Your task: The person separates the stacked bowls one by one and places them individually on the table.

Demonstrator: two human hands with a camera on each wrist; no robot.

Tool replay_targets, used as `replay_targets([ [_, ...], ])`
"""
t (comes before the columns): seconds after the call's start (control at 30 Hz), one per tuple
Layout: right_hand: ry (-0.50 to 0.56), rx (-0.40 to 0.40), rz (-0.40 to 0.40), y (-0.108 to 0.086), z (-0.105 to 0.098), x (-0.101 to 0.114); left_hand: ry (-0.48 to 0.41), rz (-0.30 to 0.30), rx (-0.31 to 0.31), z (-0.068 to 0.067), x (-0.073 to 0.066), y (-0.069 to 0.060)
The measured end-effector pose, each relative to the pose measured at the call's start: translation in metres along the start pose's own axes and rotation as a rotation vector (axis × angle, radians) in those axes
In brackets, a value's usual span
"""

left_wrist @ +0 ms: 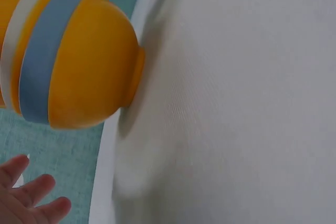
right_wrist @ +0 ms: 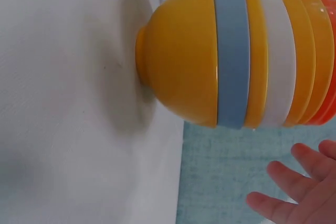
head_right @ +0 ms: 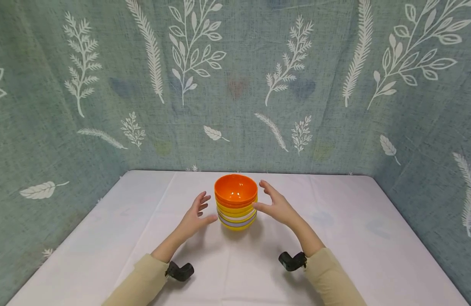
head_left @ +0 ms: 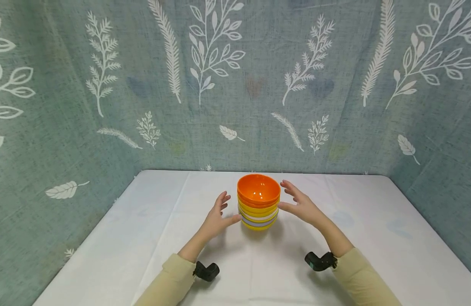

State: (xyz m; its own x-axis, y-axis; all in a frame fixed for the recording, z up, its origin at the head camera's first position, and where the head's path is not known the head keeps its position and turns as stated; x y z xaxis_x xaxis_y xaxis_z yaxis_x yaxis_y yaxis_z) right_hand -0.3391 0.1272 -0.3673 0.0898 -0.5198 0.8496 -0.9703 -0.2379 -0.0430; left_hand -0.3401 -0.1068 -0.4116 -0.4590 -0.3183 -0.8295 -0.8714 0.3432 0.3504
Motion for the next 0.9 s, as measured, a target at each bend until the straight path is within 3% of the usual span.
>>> replay_targets([
  [0.1, 0.011, 0.004, -0.007, 0.003, 0.002, 0.006, -0.056, 0.023, -0.005, 0.006, 0.000, 0.004],
  [0.23, 0.035, 0.025, 0.006, 0.008, 0.006, 0.009, -0.076, 0.045, 0.033, 0.016, 0.003, 0.009],
  [0.47, 0.070, 0.056, 0.005, 0.014, 0.012, 0.009, -0.098, 0.015, 0.074, 0.030, 0.010, 0.008],
  [0.73, 0.155, 0.111, 0.017, 0.017, 0.018, 0.008, -0.154, 0.031, 0.106, 0.031, -0.019, 0.001],
  [0.9, 0.191, 0.135, 0.059, 0.020, 0.022, 0.008, -0.138, 0.018, 0.116, 0.029, -0.022, 0.000],
])
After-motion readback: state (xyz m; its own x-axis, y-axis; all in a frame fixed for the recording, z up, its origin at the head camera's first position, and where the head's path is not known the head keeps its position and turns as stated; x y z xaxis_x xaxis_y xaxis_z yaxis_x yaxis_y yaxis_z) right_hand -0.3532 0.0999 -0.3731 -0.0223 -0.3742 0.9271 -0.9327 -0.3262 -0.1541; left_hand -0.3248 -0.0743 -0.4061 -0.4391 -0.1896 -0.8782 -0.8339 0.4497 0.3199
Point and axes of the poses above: each hand's wrist, its own y-axis towards the middle knuckle, its own z-axis out of the palm, x = y × z, the point moved 8 cm from there along y, towards the middle knuckle, and after that the axes turned 15 degrees about z, right-handed, at the moved point
